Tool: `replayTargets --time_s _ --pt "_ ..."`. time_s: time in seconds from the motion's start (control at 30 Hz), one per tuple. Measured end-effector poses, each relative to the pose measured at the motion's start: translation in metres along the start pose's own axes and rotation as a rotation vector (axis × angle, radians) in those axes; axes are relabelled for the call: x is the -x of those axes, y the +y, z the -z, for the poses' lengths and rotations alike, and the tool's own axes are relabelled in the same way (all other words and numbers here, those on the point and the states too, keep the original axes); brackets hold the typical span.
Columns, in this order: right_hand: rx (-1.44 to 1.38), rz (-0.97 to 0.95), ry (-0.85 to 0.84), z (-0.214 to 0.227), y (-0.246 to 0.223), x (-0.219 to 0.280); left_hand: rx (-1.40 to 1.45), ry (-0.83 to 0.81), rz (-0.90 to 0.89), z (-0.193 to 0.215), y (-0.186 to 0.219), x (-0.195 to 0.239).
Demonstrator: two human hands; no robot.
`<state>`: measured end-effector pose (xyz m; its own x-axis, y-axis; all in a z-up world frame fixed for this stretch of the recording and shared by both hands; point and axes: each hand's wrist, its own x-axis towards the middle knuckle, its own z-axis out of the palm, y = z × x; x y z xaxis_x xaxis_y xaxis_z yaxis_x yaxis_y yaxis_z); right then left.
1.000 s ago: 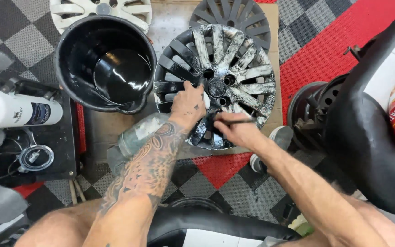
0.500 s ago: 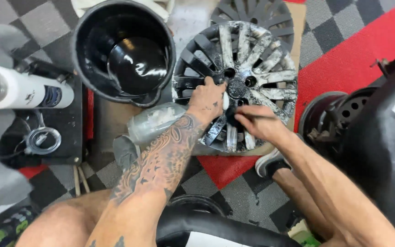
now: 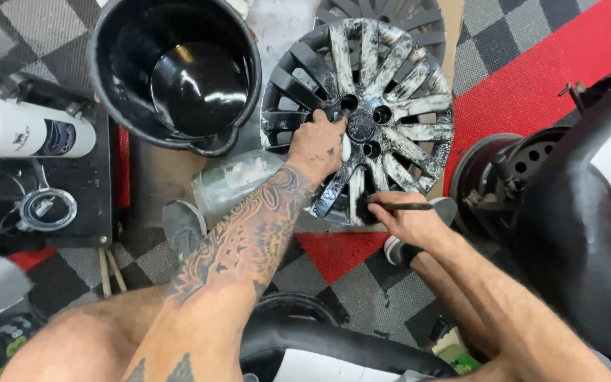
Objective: Cleaning a car hubcap using a detailing brush and cleaning solution from a spray bottle.
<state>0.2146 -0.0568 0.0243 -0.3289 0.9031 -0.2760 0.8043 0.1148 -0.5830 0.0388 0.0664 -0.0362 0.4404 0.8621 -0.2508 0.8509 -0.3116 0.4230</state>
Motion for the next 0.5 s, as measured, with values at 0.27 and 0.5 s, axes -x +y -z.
replayTargets --time_s 0.27,0.5 --pt "0.111 -0.218 -0.036 -0.024 -0.015 0.015 0.002 -0.006 -0.011 -0.005 0.005 0.001" --pt "-0.002 -0.267 -0.016 -0.017 -0.020 0.023 0.029 -0.019 -0.044 -0.001 0.004 0.006"
